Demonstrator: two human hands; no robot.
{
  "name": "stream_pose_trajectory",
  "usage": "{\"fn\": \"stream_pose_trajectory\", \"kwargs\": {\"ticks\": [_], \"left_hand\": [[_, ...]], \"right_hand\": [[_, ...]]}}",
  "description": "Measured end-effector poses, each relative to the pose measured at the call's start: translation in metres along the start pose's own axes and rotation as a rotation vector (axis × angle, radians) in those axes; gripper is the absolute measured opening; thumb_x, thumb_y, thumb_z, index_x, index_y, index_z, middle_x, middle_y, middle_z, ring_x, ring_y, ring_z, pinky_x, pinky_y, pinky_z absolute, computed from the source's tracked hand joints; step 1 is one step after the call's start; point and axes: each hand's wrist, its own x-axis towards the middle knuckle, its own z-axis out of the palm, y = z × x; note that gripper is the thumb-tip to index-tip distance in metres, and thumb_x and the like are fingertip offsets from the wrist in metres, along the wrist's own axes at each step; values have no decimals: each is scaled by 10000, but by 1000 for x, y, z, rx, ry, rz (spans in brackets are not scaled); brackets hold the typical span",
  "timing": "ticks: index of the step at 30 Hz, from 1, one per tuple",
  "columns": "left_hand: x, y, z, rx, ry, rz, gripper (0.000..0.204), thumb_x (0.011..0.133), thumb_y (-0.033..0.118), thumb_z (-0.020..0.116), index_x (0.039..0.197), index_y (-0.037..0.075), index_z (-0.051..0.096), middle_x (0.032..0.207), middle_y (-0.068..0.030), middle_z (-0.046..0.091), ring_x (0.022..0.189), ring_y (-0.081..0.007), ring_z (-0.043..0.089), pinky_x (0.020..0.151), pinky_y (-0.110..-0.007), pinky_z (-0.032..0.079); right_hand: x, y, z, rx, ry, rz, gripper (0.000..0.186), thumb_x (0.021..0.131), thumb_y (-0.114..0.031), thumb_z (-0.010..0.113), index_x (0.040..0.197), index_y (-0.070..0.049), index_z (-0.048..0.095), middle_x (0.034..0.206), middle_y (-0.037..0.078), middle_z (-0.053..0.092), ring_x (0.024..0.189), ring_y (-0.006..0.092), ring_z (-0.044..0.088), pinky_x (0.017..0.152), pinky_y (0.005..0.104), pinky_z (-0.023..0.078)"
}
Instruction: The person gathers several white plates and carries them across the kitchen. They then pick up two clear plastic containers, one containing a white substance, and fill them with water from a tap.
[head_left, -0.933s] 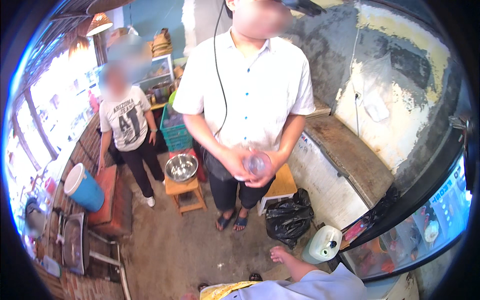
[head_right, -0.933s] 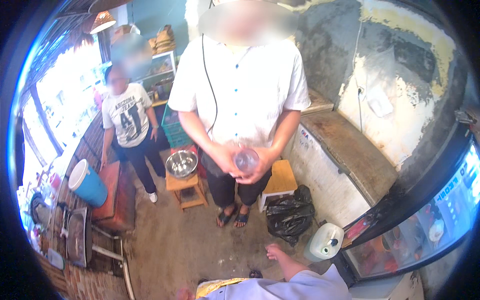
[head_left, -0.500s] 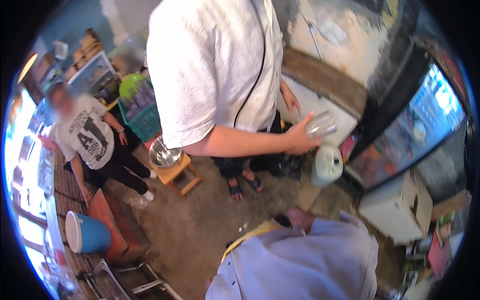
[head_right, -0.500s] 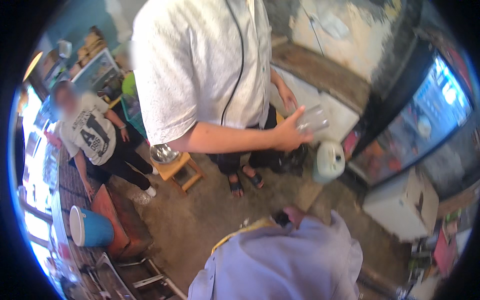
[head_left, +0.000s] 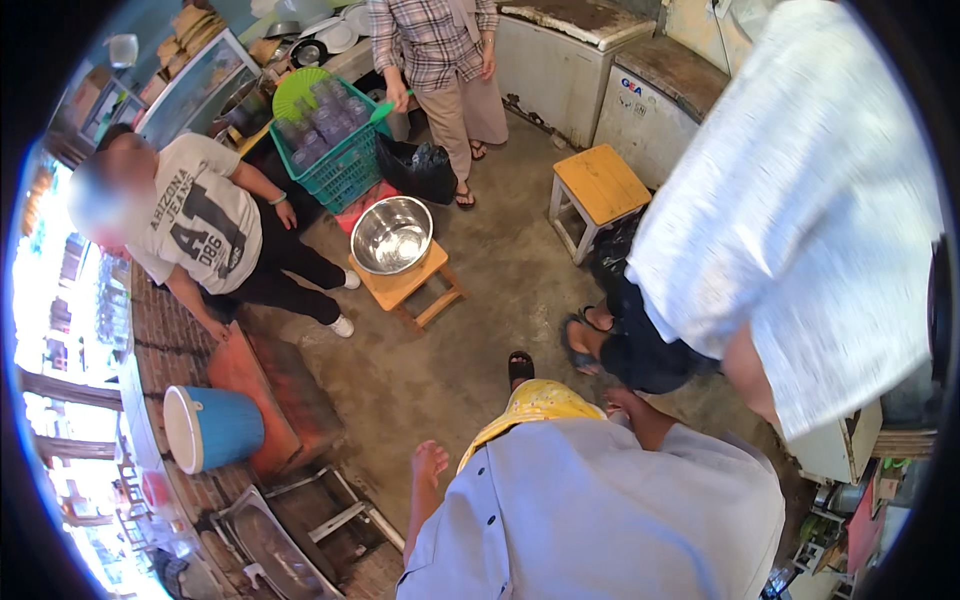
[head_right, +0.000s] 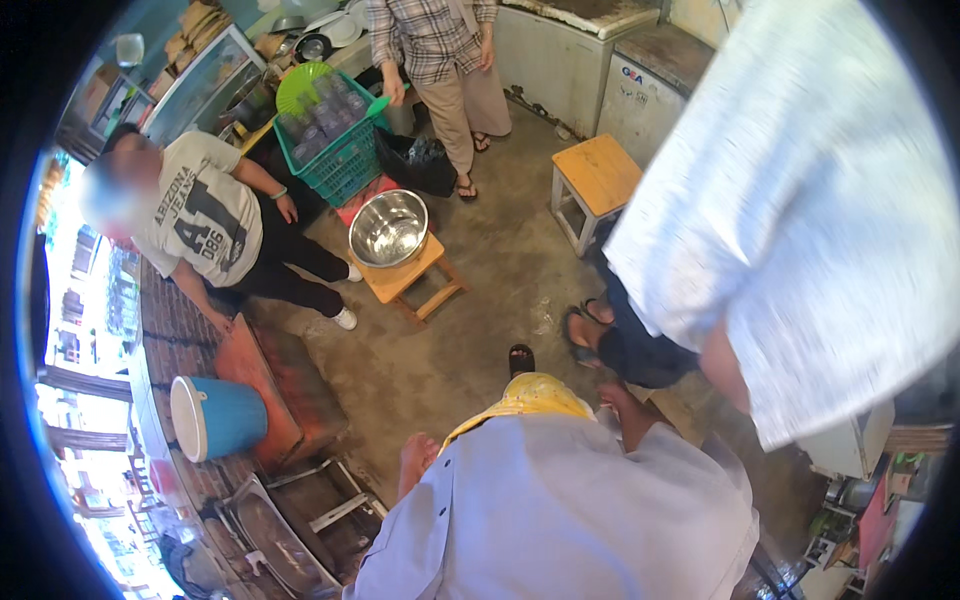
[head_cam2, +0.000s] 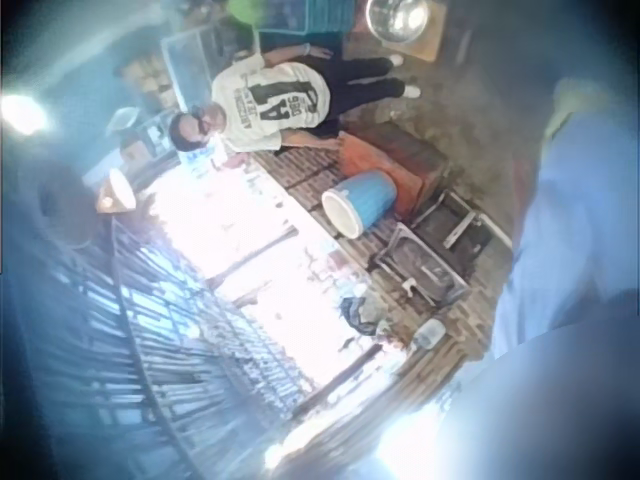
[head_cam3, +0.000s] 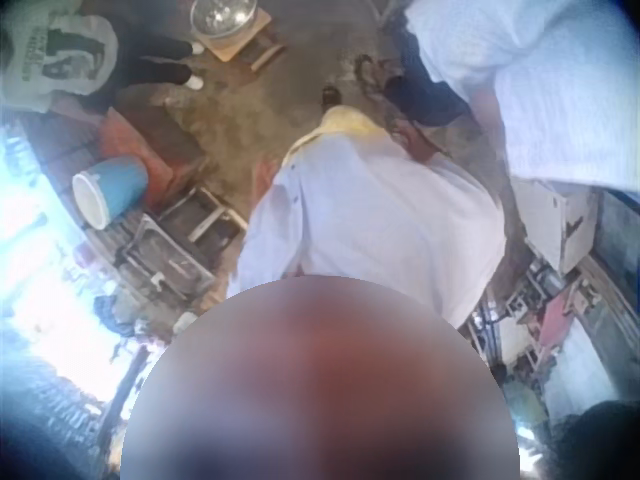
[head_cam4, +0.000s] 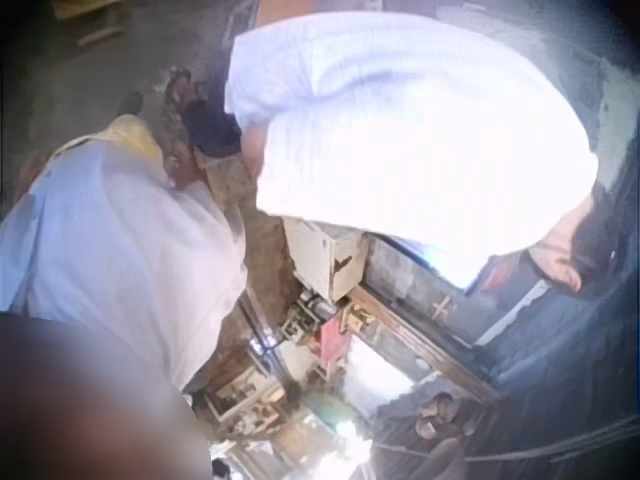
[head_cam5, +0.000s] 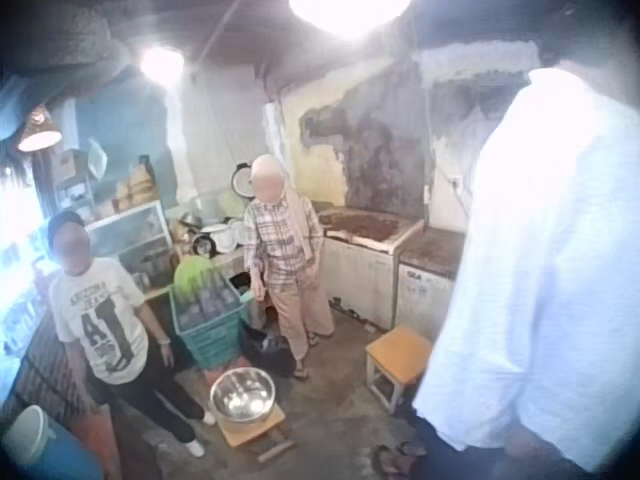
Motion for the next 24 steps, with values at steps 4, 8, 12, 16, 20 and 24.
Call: {"fn": "stream_pose_trajectory", "kwargs": {"ticks": [4,8,12,16,20,24], "left_hand": [[15,48,-3,46,-27,-55,190,962,211,537,1141,148,551,886,-38,624,652,-162,623,565,-332,519],[26,77,-13,59,-31,-158,152,957,192,527,1099,146,557,849,-32,610,625,-152,602,533,-316,495],[57,110,-22,135,-95,-228,119,951,173,517,1057,145,563,811,-25,596,599,-143,581,500,-299,470],[124,163,-19,279,-232,-220,94,946,154,507,1015,144,570,774,-18,583,572,-133,560,468,-283,445],[209,260,26,282,-473,-264,86,941,136,497,973,143,576,737,-11,569,545,-123,540,435,-267,421],[246,369,98,327,-608,-187,93,946,126,486,953,141,578,713,-3,562,536,-113,533,421,-251,413]], "right_hand": [[35,-54,43,-125,197,325,355,880,-180,642,1230,-144,598,901,104,615,734,234,624,569,435,513],[30,-148,89,-131,113,192,217,896,-214,626,1091,-119,609,828,45,580,674,198,578,588,420,519],[31,-215,108,-11,205,91,167,898,-216,627,1039,-131,602,799,25,574,676,190,580,610,389,521],[39,-233,98,121,272,67,170,890,-200,628,1044,-131,611,836,29,587,688,196,594,589,364,513],[38,-215,87,178,448,38,219,865,-172,654,1073,-103,639,806,76,611,650,214,615,519,374,517],[39,-179,90,349,731,229,263,840,-179,687,1075,-63,671,740,131,636,593,233,626,509,400,539]]}}
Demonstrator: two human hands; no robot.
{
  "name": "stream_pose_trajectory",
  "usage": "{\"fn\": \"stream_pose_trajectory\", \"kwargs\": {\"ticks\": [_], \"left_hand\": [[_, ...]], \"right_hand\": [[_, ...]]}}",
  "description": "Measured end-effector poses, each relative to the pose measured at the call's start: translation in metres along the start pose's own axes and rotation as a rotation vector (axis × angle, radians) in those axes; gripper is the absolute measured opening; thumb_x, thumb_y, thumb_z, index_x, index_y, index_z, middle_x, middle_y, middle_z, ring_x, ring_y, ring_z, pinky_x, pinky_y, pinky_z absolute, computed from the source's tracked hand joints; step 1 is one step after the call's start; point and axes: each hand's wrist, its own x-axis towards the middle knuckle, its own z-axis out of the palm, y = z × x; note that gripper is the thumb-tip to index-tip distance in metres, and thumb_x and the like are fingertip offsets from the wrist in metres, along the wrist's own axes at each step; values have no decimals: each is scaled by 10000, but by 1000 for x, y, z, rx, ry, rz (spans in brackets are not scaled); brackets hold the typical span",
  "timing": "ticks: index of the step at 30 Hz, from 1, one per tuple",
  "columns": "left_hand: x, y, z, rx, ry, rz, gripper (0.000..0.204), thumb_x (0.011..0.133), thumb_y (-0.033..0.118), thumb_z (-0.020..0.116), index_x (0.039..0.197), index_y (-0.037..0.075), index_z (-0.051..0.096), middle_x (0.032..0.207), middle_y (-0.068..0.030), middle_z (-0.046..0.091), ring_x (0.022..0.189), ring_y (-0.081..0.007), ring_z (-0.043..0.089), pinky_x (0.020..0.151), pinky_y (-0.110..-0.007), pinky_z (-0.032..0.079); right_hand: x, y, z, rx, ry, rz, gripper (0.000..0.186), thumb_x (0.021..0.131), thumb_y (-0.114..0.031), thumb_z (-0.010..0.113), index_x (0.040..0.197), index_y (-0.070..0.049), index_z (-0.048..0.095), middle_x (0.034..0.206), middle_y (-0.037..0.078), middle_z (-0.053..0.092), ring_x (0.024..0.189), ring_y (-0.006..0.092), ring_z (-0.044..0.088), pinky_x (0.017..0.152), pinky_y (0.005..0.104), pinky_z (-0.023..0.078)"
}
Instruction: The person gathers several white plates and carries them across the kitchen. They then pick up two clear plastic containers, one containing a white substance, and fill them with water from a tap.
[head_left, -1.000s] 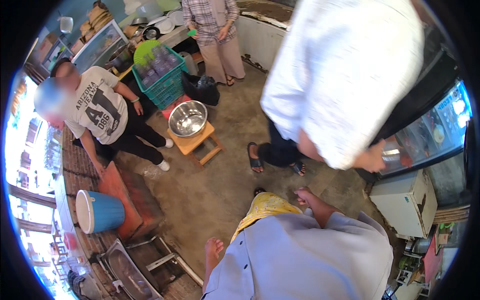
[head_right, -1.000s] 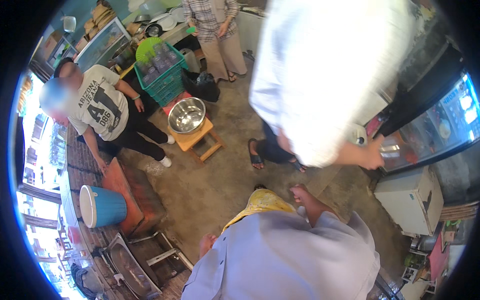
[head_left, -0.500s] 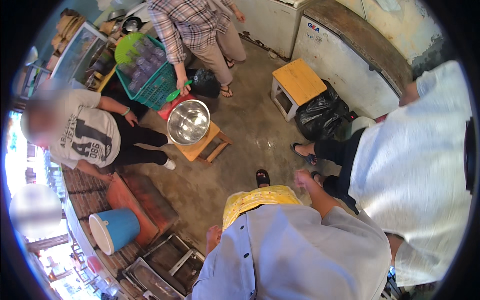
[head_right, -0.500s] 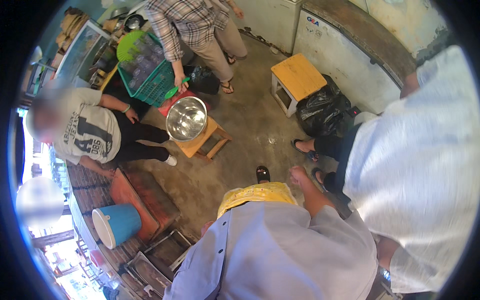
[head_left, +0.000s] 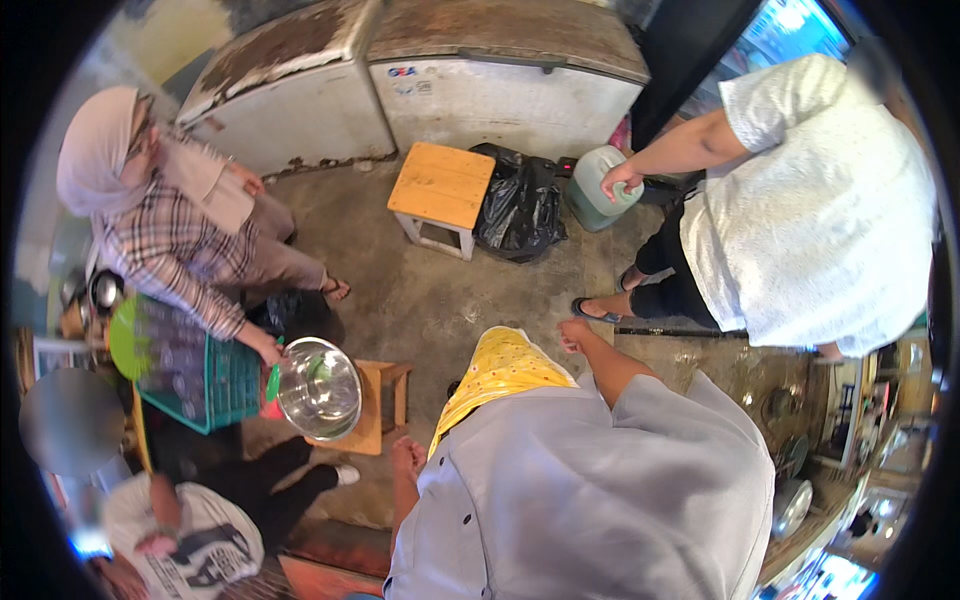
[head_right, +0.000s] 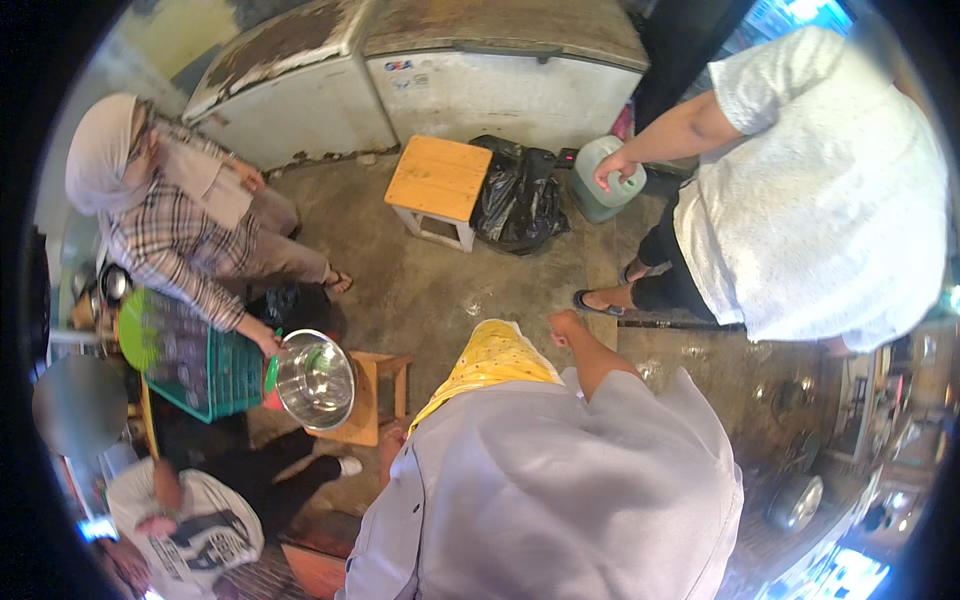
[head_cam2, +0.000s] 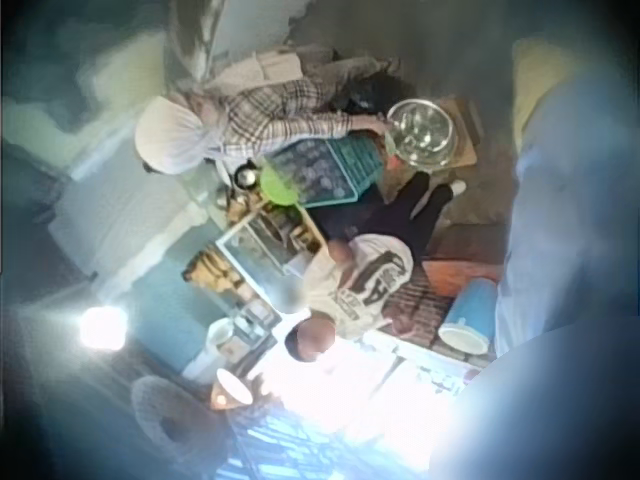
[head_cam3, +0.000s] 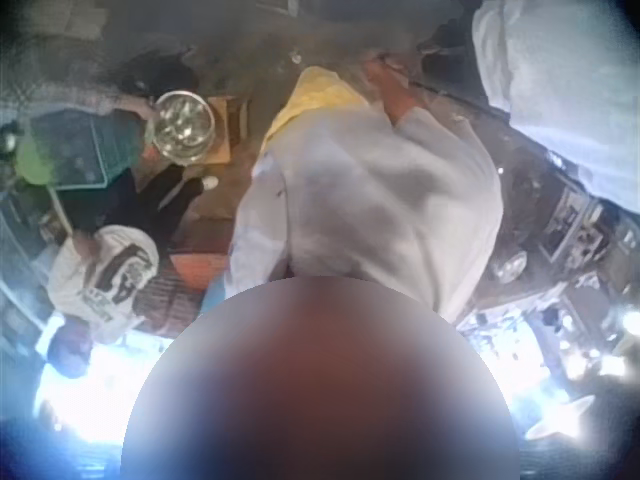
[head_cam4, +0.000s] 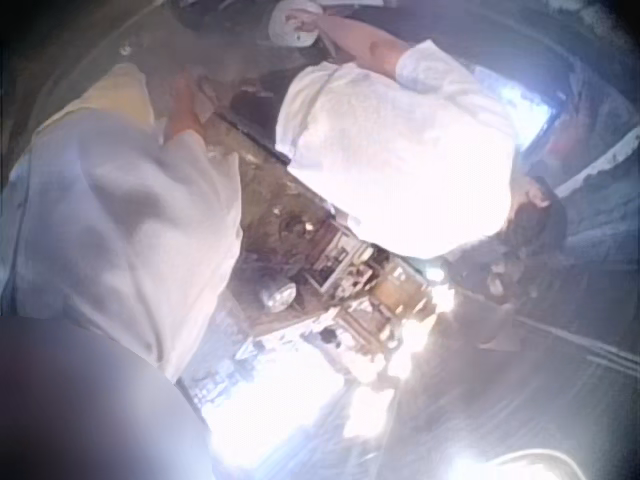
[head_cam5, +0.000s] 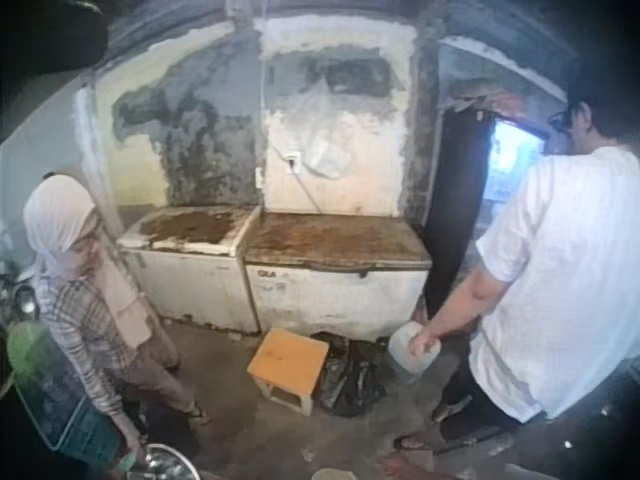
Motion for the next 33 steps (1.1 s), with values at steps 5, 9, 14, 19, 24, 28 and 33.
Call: {"fn": "stream_pose_trajectory", "kwargs": {"ticks": [5,9,14,19,24,28,33], "left_hand": [[-10,120,42,39,181,224,134,963,166,503,835,132,515,675,-20,492,555,-89,485,458,-245,421],[-18,174,56,115,235,173,111,993,183,488,1034,136,580,734,5,582,610,-114,594,487,-252,472],[-3,160,59,763,225,190,98,969,193,523,950,122,588,683,8,561,561,-119,582,487,-280,480],[5,147,84,-32,225,40,115,954,222,555,1018,129,575,763,-1,587,596,-140,620,505,-327,514],[15,182,116,-3,473,-2,166,958,207,559,1107,134,556,819,-6,611,618,-148,635,505,-330,515],[25,217,121,26,503,-36,160,967,197,540,1107,123,564,842,-23,631,613,-152,645,488,-329,522],[56,239,98,-90,492,1,183,964,203,537,1120,116,578,875,-43,641,635,-164,658,495,-337,539]], "right_hand": [[27,26,14,-134,26,88,257,826,-220,694,979,-15,689,734,153,652,571,264,629,510,424,542],[39,-21,31,-172,-119,142,305,857,-251,663,1085,-51,641,832,130,633,646,272,630,544,441,540],[36,-147,36,92,-234,35,344,911,-279,627,1218,-131,578,1009,80,584,843,250,616,698,452,559],[66,-244,42,-24,-329,45,290,928,-273,607,1185,-142,577,999,68,568,881,249,610,749,451,551],[108,-314,55,-75,-301,-30,260,904,-258,643,1114,-123,570,938,64,558,872,259,608,766,468,543],[118,-348,75,-76,-283,12,240,891,-230,649,1087,-114,573,859,54,550,775,243,605,726,485,544],[121,-375,130,-184,-271,35,207,906,-203,617,1075,-84,614,873,92,564,742,261,606,664,480,546]]}}
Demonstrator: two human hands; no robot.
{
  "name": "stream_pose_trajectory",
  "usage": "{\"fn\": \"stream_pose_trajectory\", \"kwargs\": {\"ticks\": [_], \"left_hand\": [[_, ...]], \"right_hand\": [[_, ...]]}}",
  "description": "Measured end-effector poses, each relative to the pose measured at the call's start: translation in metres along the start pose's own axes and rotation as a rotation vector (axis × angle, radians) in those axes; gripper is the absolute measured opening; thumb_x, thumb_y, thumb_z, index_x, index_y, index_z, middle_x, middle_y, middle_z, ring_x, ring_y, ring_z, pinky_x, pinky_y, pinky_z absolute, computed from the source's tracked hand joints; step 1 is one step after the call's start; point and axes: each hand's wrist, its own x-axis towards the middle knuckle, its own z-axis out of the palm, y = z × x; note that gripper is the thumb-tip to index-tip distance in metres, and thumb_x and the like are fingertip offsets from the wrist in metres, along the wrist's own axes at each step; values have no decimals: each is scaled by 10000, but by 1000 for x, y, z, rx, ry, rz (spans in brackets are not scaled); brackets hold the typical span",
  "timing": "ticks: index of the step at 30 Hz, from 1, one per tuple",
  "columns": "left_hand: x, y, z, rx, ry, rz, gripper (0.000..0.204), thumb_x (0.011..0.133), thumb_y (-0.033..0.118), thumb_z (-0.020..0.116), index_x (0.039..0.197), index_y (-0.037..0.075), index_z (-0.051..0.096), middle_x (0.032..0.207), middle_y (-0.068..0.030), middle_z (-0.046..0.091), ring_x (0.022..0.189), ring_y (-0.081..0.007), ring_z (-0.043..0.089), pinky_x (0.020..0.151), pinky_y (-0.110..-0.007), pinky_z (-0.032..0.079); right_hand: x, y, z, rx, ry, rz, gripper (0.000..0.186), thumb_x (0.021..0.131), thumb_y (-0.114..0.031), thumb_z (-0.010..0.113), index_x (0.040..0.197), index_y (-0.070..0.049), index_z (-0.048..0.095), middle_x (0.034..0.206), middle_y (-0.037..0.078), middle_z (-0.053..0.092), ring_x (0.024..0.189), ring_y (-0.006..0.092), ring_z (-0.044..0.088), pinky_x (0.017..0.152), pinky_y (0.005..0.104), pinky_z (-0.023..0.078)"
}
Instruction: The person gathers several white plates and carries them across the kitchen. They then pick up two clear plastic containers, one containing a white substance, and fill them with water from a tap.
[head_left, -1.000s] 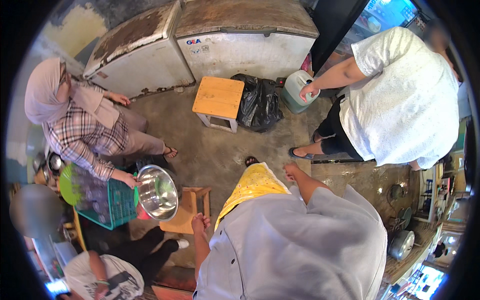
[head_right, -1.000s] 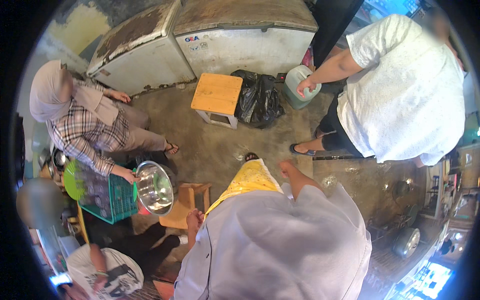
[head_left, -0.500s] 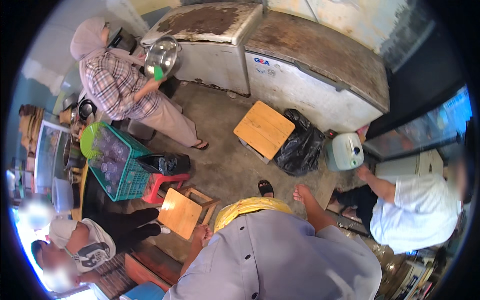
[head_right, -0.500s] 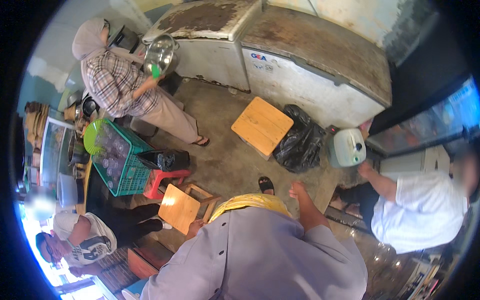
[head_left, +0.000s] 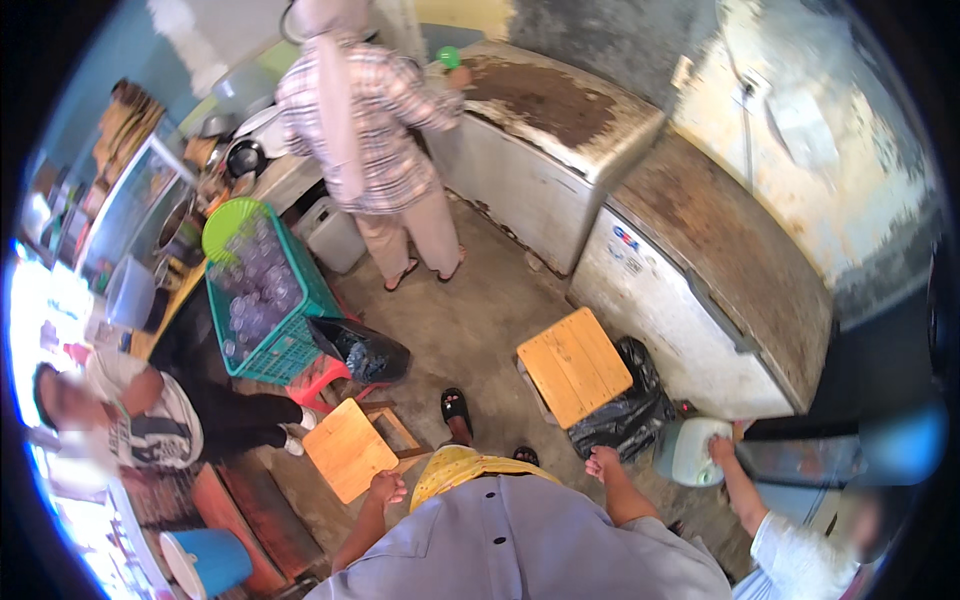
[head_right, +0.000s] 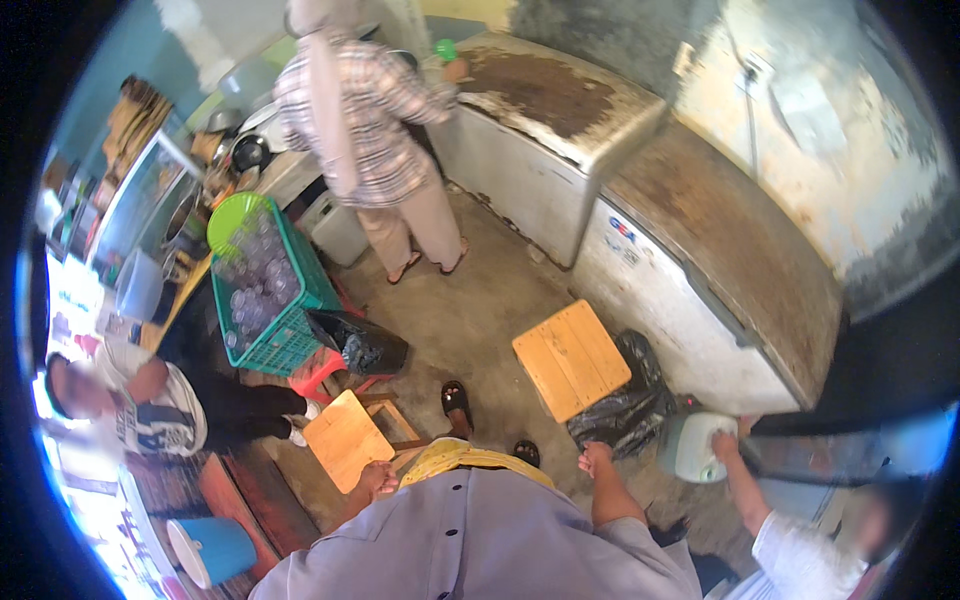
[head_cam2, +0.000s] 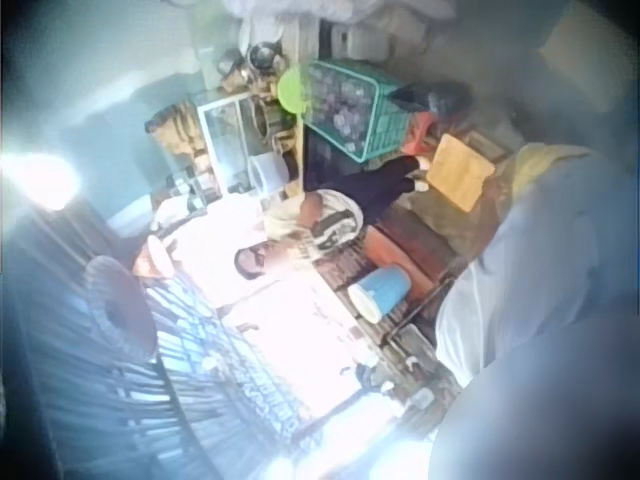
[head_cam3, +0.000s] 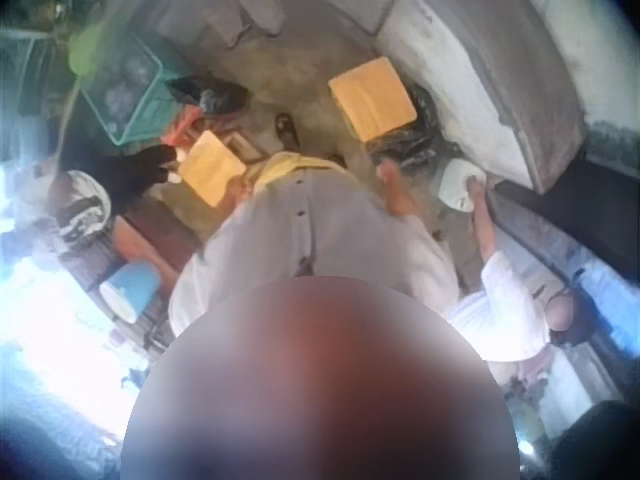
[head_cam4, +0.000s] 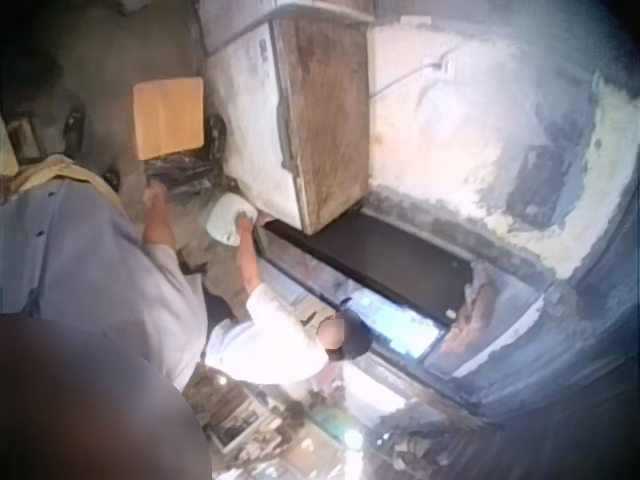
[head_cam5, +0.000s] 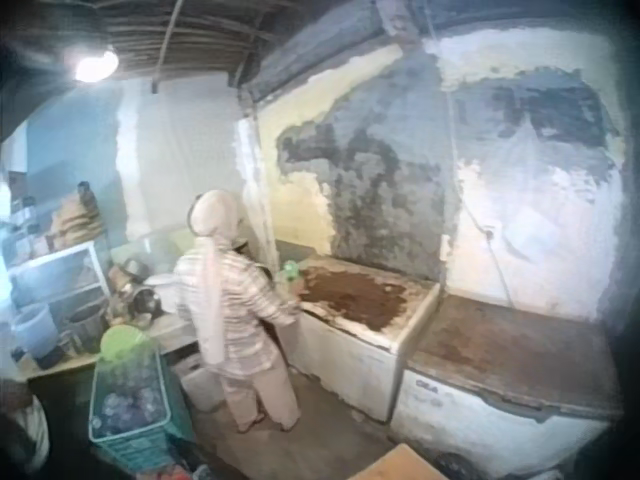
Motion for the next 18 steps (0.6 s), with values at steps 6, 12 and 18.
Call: {"fn": "stream_pose_trajectory", "kwargs": {"ticks": [6,12,18], "left_hand": [[82,21,-31,-198,-159,-94,210,955,266,549,1102,127,606,927,-53,662,731,-242,673,660,-422,567],[140,88,-52,-211,-93,-55,220,967,333,527,1046,145,610,882,-40,655,740,-219,668,650,-465,552],[181,166,-50,-289,-174,57,213,966,339,520,1062,175,615,876,-17,647,724,-208,658,622,-428,508]], "right_hand": [[19,-70,80,-22,-243,-50,230,912,-182,589,1116,-76,598,828,91,551,668,250,580,653,497,532],[-6,-174,181,-61,-239,-159,283,904,-167,597,1170,-73,570,1020,119,544,876,294,591,722,496,531],[-51,-268,261,-322,-90,-278,347,924,-167,556,1264,-103,580,1205,113,536,1020,305,546,808,515,547]]}}
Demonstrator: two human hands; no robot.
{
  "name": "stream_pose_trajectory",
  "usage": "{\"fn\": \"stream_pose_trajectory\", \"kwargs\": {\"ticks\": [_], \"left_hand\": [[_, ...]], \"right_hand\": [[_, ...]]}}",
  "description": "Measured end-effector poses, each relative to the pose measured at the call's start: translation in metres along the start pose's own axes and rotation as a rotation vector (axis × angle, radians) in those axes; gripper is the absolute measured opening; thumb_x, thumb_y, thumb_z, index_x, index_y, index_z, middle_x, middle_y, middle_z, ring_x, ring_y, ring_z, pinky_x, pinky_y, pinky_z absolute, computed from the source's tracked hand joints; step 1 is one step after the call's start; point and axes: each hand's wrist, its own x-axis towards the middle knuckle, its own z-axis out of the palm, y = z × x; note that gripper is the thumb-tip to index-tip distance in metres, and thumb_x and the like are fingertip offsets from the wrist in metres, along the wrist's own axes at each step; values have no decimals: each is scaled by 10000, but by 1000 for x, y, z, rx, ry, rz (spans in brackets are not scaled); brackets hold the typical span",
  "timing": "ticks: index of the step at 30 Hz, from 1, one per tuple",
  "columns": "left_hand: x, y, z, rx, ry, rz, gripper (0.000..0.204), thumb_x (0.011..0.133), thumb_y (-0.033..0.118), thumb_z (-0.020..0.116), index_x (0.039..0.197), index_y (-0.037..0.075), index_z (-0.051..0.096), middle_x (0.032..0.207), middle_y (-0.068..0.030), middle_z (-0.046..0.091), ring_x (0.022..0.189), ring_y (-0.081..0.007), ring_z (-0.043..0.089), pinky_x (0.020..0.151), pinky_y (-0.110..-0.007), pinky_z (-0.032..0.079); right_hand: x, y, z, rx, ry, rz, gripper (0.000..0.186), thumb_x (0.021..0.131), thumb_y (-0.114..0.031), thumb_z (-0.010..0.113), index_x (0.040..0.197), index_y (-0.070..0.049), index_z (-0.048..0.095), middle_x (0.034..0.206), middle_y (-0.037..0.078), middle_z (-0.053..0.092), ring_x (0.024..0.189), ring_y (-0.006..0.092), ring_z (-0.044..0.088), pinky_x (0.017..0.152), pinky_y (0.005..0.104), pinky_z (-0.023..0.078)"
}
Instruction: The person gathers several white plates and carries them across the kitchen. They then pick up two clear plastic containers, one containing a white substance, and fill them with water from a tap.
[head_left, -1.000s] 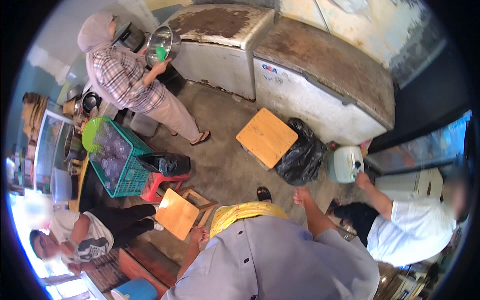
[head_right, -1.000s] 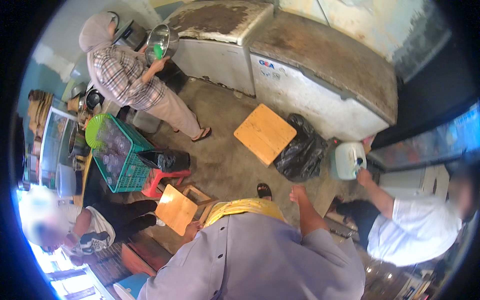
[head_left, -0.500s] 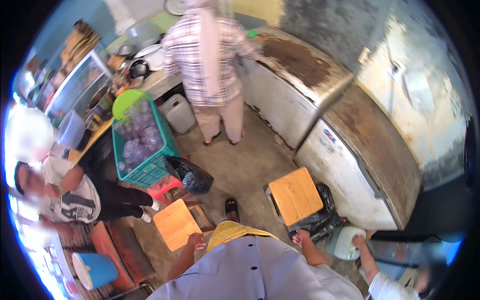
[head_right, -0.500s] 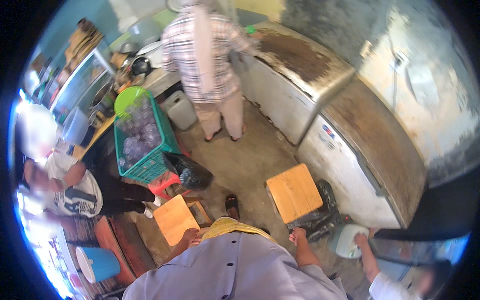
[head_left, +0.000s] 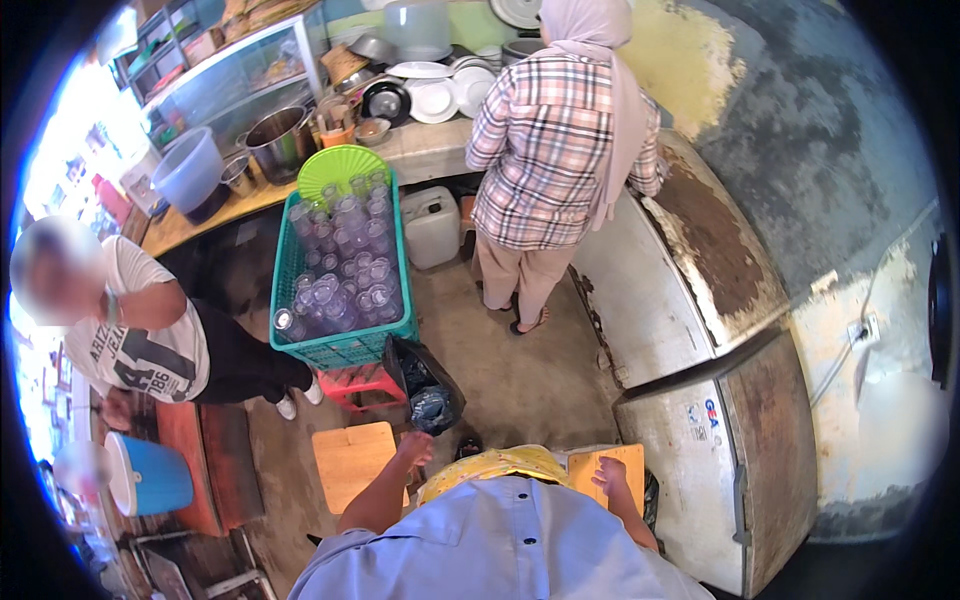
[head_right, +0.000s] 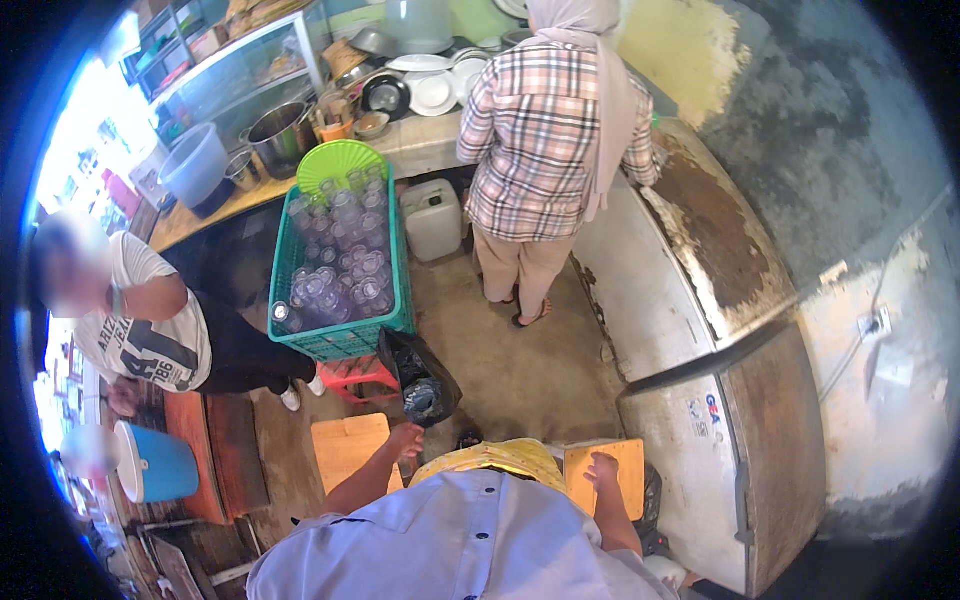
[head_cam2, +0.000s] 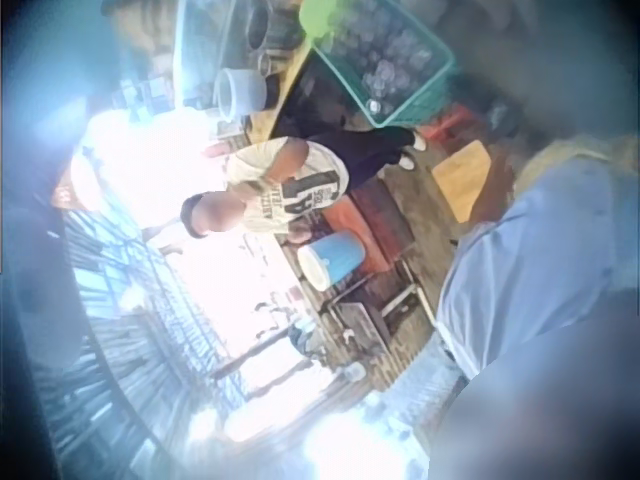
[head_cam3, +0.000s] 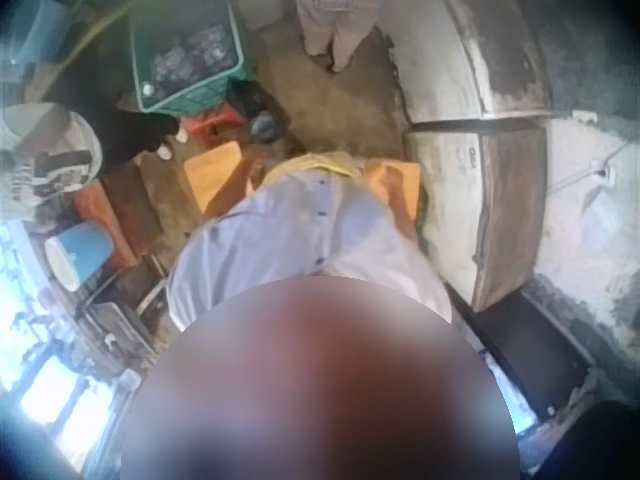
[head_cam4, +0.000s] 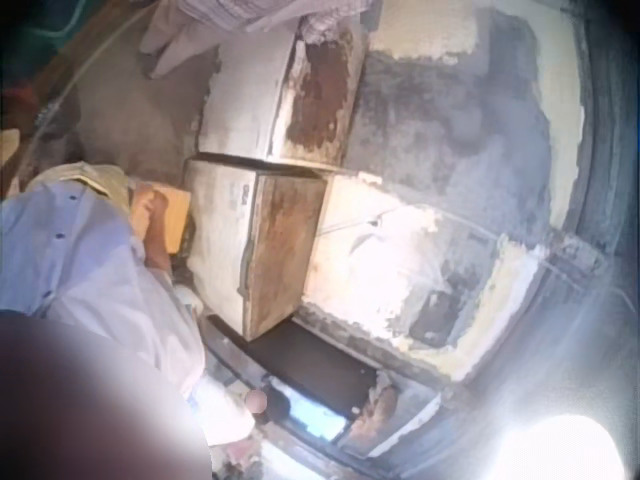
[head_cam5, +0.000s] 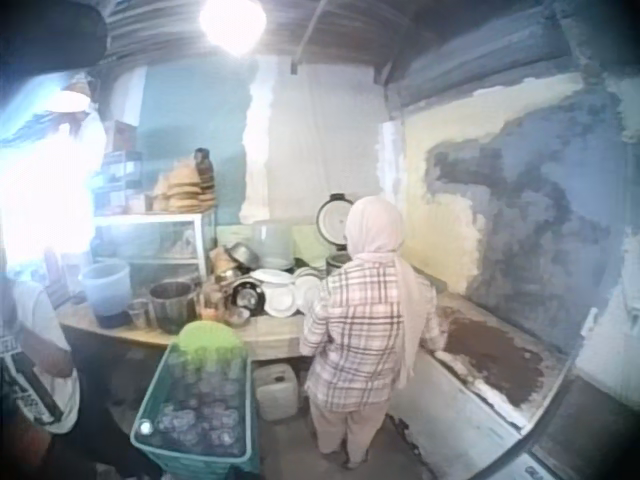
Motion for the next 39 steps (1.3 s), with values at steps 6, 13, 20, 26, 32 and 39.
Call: {"fn": "stream_pose_trajectory", "kwargs": {"ticks": [6,13,20,26,32,39], "left_hand": [[-25,69,61,28,-77,87,404,990,467,491,928,107,663,822,-63,661,674,-219,641,642,-397,497],[-55,147,123,186,262,263,726,950,647,488,656,4,655,631,-80,644,634,-178,637,632,-352,510],[-21,192,144,415,565,341,338,883,312,611,723,31,709,690,-133,686,671,-243,685,656,-381,550],[-45,232,162,514,668,593,252,809,182,646,1026,63,695,1034,-167,698,1026,-315,668,872,-410,535],[-106,323,178,301,615,447,454,820,143,673,1262,77,591,1083,-167,685,1014,-311,672,890,-395,527],[-108,408,127,120,658,647,352,899,114,645,1239,32,609,1030,-90,688,875,-144,643,796,-302,531]], "right_hand": [[40,-45,6,-108,42,110,318,927,-165,536,1237,-122,593,1176,106,544,972,308,539,819,542,537],[129,-119,1,-282,-129,106,311,912,-224,599,1182,-89,527,1015,102,504,807,262,522,812,541,529],[257,-214,1,-133,-401,96,144,941,-295,562,1021,-176,571,823,34,542,691,195,515,639,410,504],[274,-301,96,-715,-463,-297,114,951,-251,551,891,-155,570,660,37,528,506,180,508,408,344,400],[110,-423,264,-916,-993,-486,423,892,-289,714,1263,-115,607,1109,51,667,941,142,622,732,312,511],[-65,-489,453,-677,-1412,-748,373,913,-198,681,1253,-69,599,1098,48,652,1021,125,610,821,266,501]]}}
